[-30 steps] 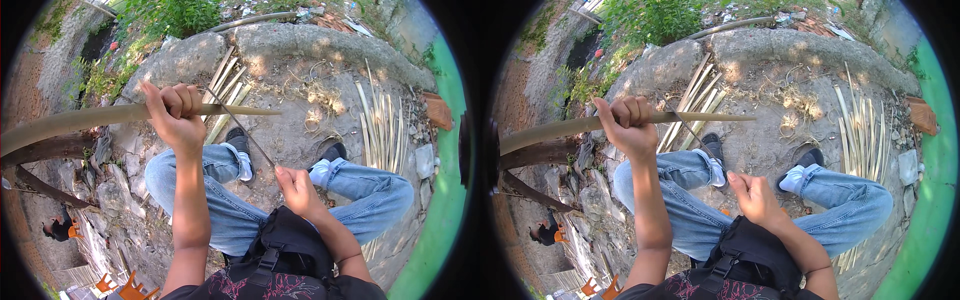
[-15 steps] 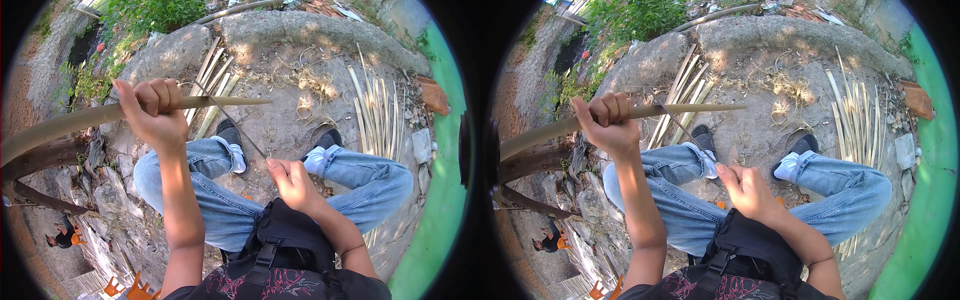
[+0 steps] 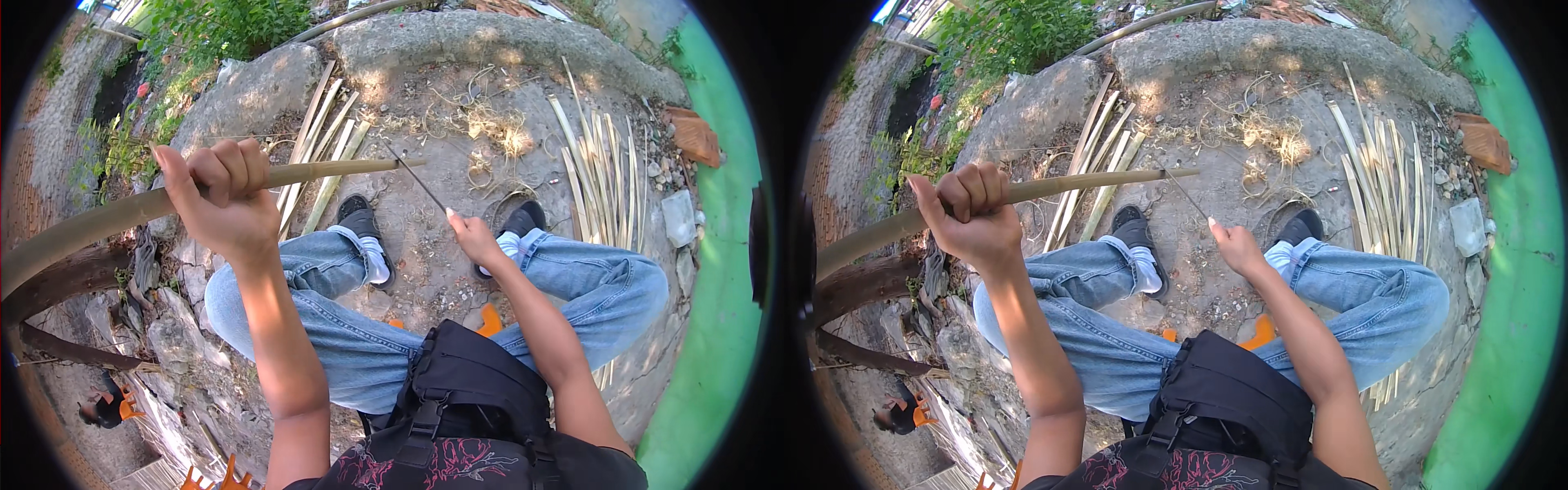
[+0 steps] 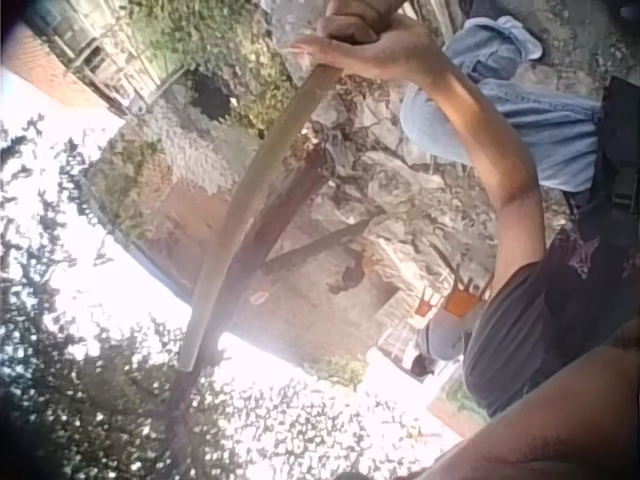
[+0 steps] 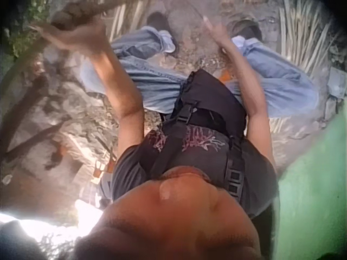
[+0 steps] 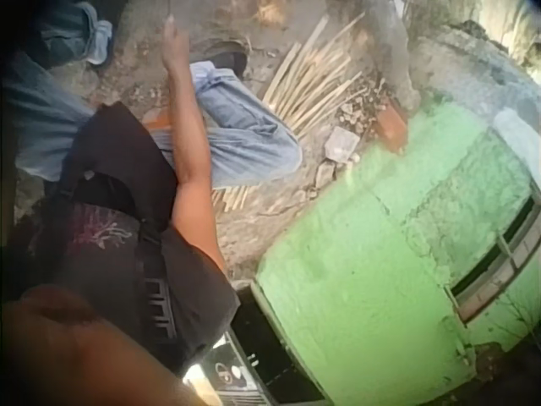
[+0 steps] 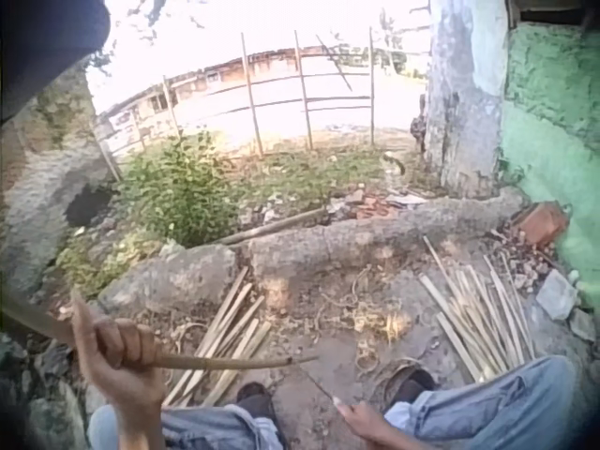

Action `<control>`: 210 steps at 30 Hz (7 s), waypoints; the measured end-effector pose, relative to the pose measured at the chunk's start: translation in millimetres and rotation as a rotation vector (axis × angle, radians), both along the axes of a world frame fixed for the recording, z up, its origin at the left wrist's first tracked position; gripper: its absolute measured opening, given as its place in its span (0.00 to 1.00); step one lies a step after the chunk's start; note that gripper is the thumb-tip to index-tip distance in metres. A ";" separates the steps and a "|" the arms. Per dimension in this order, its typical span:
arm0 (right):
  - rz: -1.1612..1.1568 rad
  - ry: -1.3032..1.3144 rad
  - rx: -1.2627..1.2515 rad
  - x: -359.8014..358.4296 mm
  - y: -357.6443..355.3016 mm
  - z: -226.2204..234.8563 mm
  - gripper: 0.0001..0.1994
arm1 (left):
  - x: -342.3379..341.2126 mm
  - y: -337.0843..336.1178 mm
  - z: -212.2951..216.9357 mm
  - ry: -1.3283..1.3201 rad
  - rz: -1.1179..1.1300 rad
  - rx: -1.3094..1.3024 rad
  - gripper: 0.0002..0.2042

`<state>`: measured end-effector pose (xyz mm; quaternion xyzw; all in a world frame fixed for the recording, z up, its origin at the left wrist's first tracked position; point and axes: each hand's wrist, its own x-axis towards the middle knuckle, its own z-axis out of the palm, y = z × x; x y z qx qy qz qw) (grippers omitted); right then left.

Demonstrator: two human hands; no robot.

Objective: The person strips layers from a length of bamboo using a knife.

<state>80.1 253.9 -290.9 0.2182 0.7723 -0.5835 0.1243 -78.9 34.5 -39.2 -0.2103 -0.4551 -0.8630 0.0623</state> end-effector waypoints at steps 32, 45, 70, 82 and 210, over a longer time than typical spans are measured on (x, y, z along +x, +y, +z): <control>0.156 -0.198 0.359 -42.0 63.1 -99.2 0.39 | -8.1 -12.9 -4.3 -0.018 -0.042 -0.070 0.27; 0.087 -0.295 0.256 -49.4 61.1 -109.9 0.40 | -12.4 -13.9 3.9 -0.083 0.081 -0.017 0.27; 0.070 0.030 -0.019 11.4 -51.8 154.3 0.33 | 19.1 -26.6 22.4 0.043 0.361 0.024 0.31; 0.128 0.165 -0.020 17.8 -63.1 182.5 0.30 | 21.5 8.5 5.8 0.069 0.468 -0.030 0.36; 0.111 0.218 0.030 -68.5 -78.7 27.8 0.32 | -8.0 -7.9 14.6 -0.093 1.084 -0.283 0.33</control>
